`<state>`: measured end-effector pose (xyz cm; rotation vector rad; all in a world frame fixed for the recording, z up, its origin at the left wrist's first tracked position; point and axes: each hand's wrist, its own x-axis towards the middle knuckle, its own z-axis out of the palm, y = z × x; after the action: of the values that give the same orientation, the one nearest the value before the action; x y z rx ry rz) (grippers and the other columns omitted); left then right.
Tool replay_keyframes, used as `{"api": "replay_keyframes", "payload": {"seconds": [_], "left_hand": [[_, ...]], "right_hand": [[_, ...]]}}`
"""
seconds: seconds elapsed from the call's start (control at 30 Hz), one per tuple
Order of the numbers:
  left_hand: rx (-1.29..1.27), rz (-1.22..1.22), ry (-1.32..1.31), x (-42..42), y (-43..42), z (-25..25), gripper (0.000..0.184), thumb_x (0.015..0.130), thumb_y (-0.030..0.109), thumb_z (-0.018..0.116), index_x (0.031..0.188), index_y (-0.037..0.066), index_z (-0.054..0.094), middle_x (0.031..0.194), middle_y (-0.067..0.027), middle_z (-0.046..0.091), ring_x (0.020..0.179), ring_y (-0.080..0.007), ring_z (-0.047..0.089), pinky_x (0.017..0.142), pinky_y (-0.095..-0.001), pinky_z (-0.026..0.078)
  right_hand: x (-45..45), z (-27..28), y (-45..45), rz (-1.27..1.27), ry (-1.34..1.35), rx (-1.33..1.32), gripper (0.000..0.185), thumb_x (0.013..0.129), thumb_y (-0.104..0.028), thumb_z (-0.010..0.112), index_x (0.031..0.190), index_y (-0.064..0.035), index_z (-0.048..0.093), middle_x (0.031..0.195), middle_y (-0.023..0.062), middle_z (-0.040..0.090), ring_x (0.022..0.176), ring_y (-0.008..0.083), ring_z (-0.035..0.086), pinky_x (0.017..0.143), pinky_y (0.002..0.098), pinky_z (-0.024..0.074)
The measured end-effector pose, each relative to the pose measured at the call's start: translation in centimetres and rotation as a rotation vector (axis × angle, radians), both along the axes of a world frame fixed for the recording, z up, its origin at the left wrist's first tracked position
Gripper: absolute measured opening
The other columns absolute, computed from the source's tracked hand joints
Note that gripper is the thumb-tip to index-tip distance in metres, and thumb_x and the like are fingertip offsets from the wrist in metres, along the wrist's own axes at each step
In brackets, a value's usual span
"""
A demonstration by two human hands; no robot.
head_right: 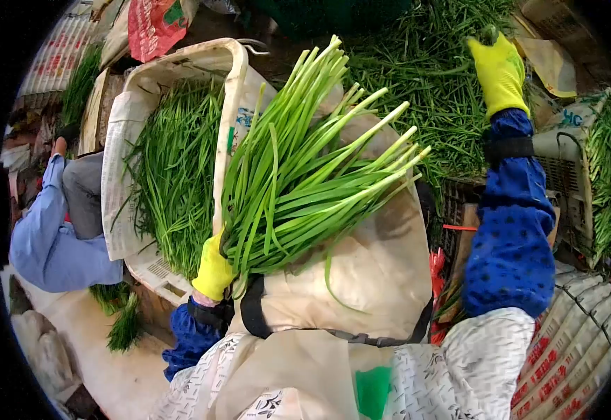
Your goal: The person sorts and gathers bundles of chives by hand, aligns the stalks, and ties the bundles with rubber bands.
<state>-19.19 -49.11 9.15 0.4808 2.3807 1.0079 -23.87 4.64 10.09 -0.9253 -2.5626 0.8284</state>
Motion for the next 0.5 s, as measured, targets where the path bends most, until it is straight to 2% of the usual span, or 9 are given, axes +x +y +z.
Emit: {"api": "replay_keyframes", "payload": {"seconds": [0.07, 0.1, 0.17, 0.2, 0.27, 0.33, 0.4, 0.47, 0.5], "left_hand": [[0.003, -0.036, 0.005, -0.1, 0.0, -0.1, 0.054, 0.069, 0.009, 0.075, 0.118, -0.004, 0.056, 0.094, -0.0187, 0.068, 0.083, -0.0323, 0.067, 0.072, -0.0340, 0.052], [0.028, -0.002, -0.022, -0.1, 0.5, 0.3, 0.050, 0.070, 0.009, 0.074, 0.115, -0.003, 0.057, 0.093, -0.0186, 0.068, 0.082, -0.0328, 0.067, 0.072, -0.0341, 0.052], [-0.003, -0.018, -0.054, -0.3, 1.1, 0.8, 0.051, 0.069, 0.009, 0.074, 0.116, -0.003, 0.057, 0.093, -0.0184, 0.068, 0.082, -0.0329, 0.067, 0.072, -0.0344, 0.052], [-0.025, -0.020, -0.070, -0.4, 1.1, 1.0, 0.051, 0.069, 0.009, 0.074, 0.117, -0.002, 0.057, 0.093, -0.0184, 0.068, 0.083, -0.0330, 0.067, 0.072, -0.0346, 0.052], [-0.074, -0.059, 0.015, -0.3, 0.5, 0.9, 0.060, 0.065, 0.009, 0.076, 0.120, -0.003, 0.056, 0.095, -0.0192, 0.067, 0.085, -0.0330, 0.066, 0.074, -0.0341, 0.052], [-0.082, -0.060, 0.093, -0.1, -0.4, 0.3, 0.064, 0.063, 0.008, 0.078, 0.121, -0.004, 0.055, 0.095, -0.0199, 0.067, 0.087, -0.0331, 0.066, 0.075, -0.0336, 0.052], [-0.103, -0.014, 0.023, -0.1, -0.5, 0.5, 0.068, 0.060, 0.007, 0.081, 0.122, -0.005, 0.055, 0.098, -0.0194, 0.067, 0.090, -0.0298, 0.067, 0.078, -0.0319, 0.052], [-0.086, 0.003, -0.003, -0.2, 0.0, 0.8, 0.069, 0.060, 0.007, 0.081, 0.122, -0.005, 0.054, 0.100, -0.0185, 0.068, 0.091, -0.0279, 0.068, 0.079, -0.0314, 0.052], [-0.122, -0.037, 0.073, -0.2, 0.0, 1.0, 0.069, 0.060, 0.006, 0.081, 0.123, -0.005, 0.054, 0.101, -0.0180, 0.068, 0.091, -0.0257, 0.068, 0.080, -0.0311, 0.051]], "right_hand": [[1.0, -2.6, -2.1, 0.086, 0.079, 0.115, 0.045, 0.084, -0.037, 0.066, 0.111, -0.0008, 0.063, 0.105, 0.0129, 0.067, 0.096, 0.0180, 0.063, 0.085, 0.0315, 0.0489], [1.2, -1.4, -4.1, 0.440, -0.031, -0.436, 0.054, 0.084, -0.042, 0.066, 0.118, -0.0008, 0.061, 0.112, 0.0131, 0.065, 0.100, 0.0193, 0.062, 0.088, 0.0310, 0.0483], [2.0, -0.1, -9.3, 0.648, -0.085, -0.923, 0.048, 0.087, -0.035, 0.064, 0.119, -0.0001, 0.060, 0.110, 0.0104, 0.066, 0.099, 0.0183, 0.061, 0.088, 0.0296, 0.0476], [2.1, 0.3, -10.7, 0.786, -0.049, -0.847, 0.041, 0.087, -0.031, 0.065, 0.114, -0.0005, 0.062, 0.106, 0.0095, 0.067, 0.096, 0.0163, 0.062, 0.087, 0.0290, 0.0480], [1.9, -1.2, -12.0, 0.635, -0.054, -1.225, 0.035, 0.086, -0.027, 0.067, 0.108, -0.0007, 0.061, 0.097, 0.0057, 0.065, 0.089, 0.0114, 0.061, 0.080, 0.0235, 0.0490], [2.0, -1.6, -12.0, 0.676, -0.008, -1.242, 0.026, 0.084, -0.023, 0.068, 0.099, -0.0021, 0.061, 0.091, 0.0037, 0.064, 0.083, 0.0104, 0.061, 0.076, 0.0240, 0.0497], [2.4, -1.8, -11.6, 0.720, -0.009, -1.298, 0.022, 0.084, -0.016, 0.066, 0.101, -0.0022, 0.062, 0.096, 0.0064, 0.065, 0.086, 0.0129, 0.063, 0.078, 0.0260, 0.0516], [2.9, -2.5, -11.1, 0.778, 0.002, -1.200, 0.021, 0.086, -0.016, 0.064, 0.101, -0.0016, 0.062, 0.096, 0.0078, 0.066, 0.085, 0.0128, 0.064, 0.076, 0.0265, 0.0528], [3.0, -2.6, -10.8, 0.892, 0.080, -1.024, 0.021, 0.088, -0.018, 0.063, 0.101, -0.0012, 0.062, 0.095, 0.0082, 0.066, 0.084, 0.0126, 0.064, 0.074, 0.0267, 0.0531]]}}
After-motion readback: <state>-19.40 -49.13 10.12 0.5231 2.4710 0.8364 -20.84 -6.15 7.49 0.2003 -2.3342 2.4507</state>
